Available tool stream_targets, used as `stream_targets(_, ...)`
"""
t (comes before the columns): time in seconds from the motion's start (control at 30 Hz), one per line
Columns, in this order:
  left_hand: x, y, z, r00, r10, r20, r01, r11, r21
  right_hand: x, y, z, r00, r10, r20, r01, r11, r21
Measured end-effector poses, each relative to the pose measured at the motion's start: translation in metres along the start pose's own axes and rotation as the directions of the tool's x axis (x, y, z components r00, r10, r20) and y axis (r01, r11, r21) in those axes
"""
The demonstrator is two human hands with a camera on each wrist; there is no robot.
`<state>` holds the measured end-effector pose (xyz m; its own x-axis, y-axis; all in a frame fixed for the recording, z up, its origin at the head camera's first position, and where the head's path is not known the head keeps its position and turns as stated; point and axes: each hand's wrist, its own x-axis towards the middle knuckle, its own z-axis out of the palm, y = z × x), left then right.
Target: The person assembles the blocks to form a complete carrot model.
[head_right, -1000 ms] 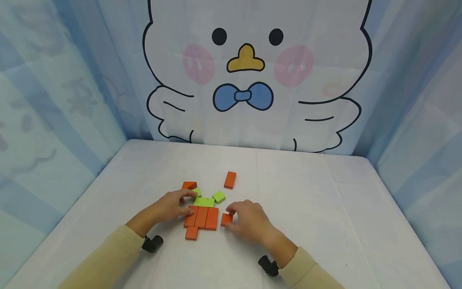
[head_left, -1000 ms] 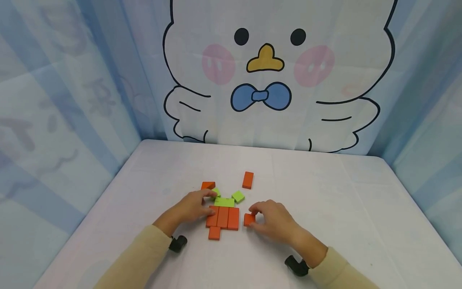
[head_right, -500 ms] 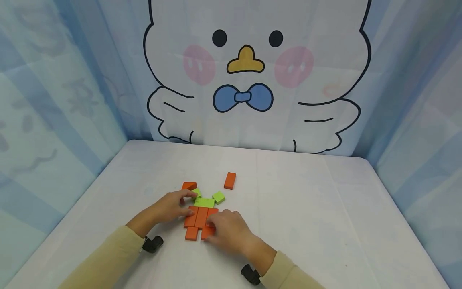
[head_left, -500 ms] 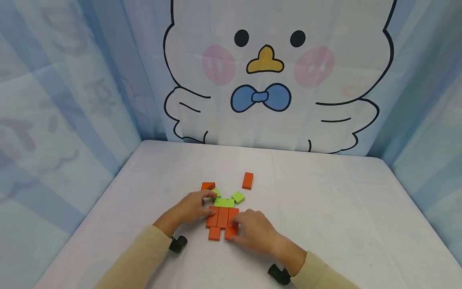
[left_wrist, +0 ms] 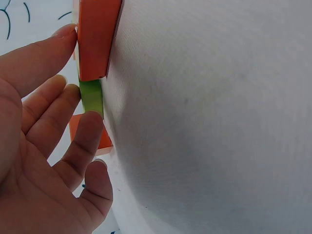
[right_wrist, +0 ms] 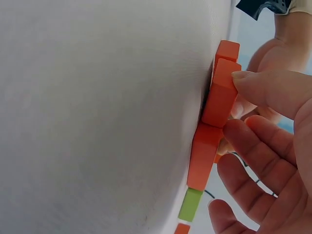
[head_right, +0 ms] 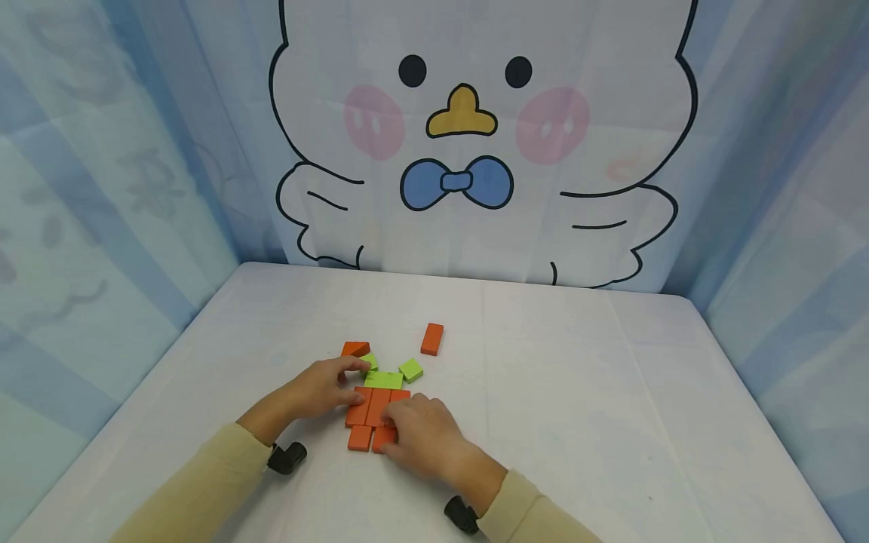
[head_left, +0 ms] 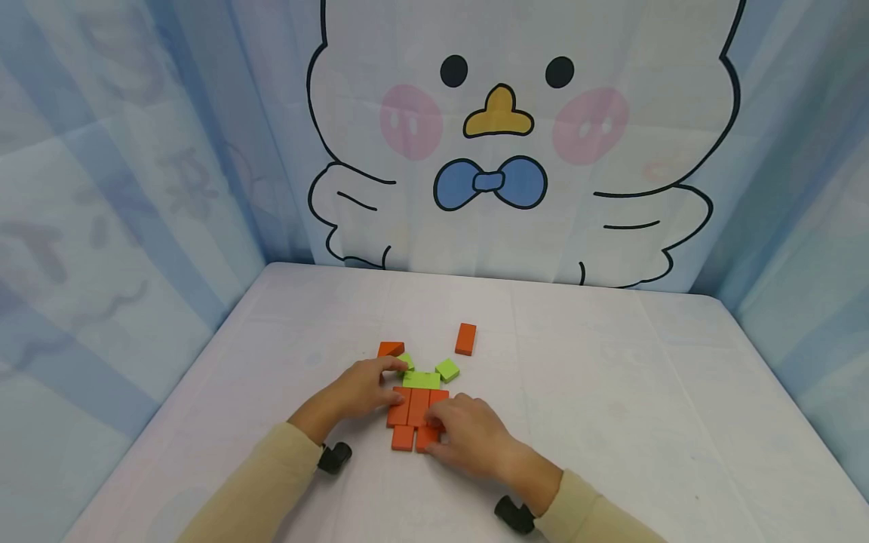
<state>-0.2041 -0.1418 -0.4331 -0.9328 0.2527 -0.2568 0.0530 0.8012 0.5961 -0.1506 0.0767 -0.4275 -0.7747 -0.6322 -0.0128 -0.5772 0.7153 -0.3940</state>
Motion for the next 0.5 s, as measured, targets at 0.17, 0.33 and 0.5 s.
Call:
stream_targets(0.17, -0.001, 0.0001, -0.0003, 1.0, 0.01, -0.002, -0.01, 1.0, -0.001, 0.0017, -0.0018, 0.0015, 1.0, 0.001, 0.006, -0.001, 1.0, 0.003)
stream_targets(0.33, -0.0005, -0.0005, -0.0005, 1.0, 0.005, 0.004, -0.005, 1.0, -0.006, 0.0025, -0.0025, 0.0035, 1.0, -0.001, -0.013, 0.0, 1.0, -0.029)
stream_targets(0.5, 0.0006, 0.0002, -0.0012, 1.0, 0.008, 0.005, -0.008, 1.0, -0.007, 0.0031, -0.0025, 0.0039, 1.0, -0.002, -0.027, 0.001, 0.999, -0.041)
